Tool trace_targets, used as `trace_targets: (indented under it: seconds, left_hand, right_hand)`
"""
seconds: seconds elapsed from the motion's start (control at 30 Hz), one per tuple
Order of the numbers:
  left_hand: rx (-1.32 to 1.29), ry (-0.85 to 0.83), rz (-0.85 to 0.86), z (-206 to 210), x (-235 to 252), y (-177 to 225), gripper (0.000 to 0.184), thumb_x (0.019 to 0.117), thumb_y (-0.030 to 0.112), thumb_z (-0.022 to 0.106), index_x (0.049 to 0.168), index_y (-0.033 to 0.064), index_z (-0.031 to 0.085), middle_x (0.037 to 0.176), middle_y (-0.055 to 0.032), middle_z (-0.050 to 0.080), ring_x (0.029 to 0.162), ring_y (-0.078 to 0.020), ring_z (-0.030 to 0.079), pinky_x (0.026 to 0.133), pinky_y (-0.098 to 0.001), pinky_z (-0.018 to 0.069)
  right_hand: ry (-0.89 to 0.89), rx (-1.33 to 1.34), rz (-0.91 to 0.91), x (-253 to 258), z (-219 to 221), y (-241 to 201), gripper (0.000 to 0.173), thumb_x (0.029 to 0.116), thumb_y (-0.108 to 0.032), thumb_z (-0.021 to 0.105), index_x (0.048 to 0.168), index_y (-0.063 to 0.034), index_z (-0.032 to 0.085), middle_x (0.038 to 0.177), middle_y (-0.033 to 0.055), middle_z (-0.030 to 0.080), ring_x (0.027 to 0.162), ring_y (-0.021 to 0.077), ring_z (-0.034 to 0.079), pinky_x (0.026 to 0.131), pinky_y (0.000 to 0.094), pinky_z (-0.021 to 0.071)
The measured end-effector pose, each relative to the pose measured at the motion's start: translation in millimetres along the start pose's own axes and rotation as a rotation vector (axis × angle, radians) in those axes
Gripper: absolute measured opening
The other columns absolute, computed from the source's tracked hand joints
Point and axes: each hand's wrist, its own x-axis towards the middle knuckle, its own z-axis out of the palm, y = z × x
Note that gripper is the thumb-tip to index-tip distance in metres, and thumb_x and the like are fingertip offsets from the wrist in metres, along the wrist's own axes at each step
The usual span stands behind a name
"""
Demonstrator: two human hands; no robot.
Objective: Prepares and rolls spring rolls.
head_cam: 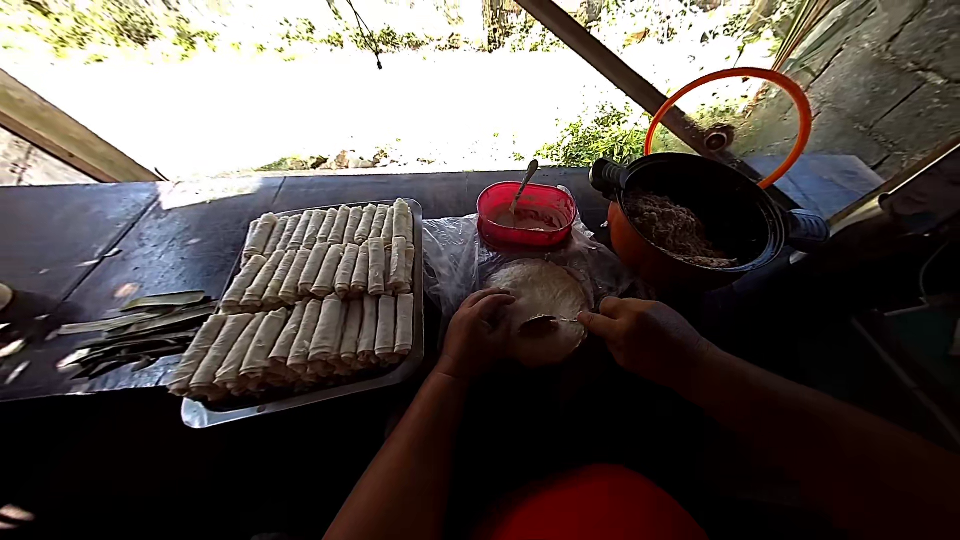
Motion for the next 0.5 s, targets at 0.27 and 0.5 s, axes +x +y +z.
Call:
trace_targets:
  seconds: [0.27, 0.5]
  left_hand:
    - [-0.001, -0.007, -0.007, -0.4, 0.5, 0.8, 0.023, 0.0929, 0.018, 0.067, 0.115, 0.0183, 0.075, 0.130, 0.0027, 0.069, 0.128, -0.0079, 0.059, 0.108, -0.0348, 0.0504]
    - [-0.016, 0.002, 0.013, -0.2, 0.6, -0.7, 0.023, 0.0932, 0.017, 0.067, 0.115, 0.0179, 0.075, 0.129, 0.0021, 0.069, 0.125, -0.0077, 0.061, 0.107, -0.0335, 0.0519]
  right_hand:
    - [0.047, 0.023, 0.022, 0.0, -2.4, 3.0, 0.034, 0.0973, -0.009, 0.053, 0.122, -0.0197, 0.074, 0.085, 0.0059, 0.063, 0.073, 0.0209, 0.065, 0.062, 0.0370, 0.0561]
    - [0.126, -0.004, 0.009, -1.5, 12.0, 7.9, 0.033, 0.0975, -0.008, 0.053, 0.122, -0.0176, 0.074, 0.084, 0.0076, 0.063, 0.072, 0.0227, 0.066, 0.060, 0.0373, 0.0560]
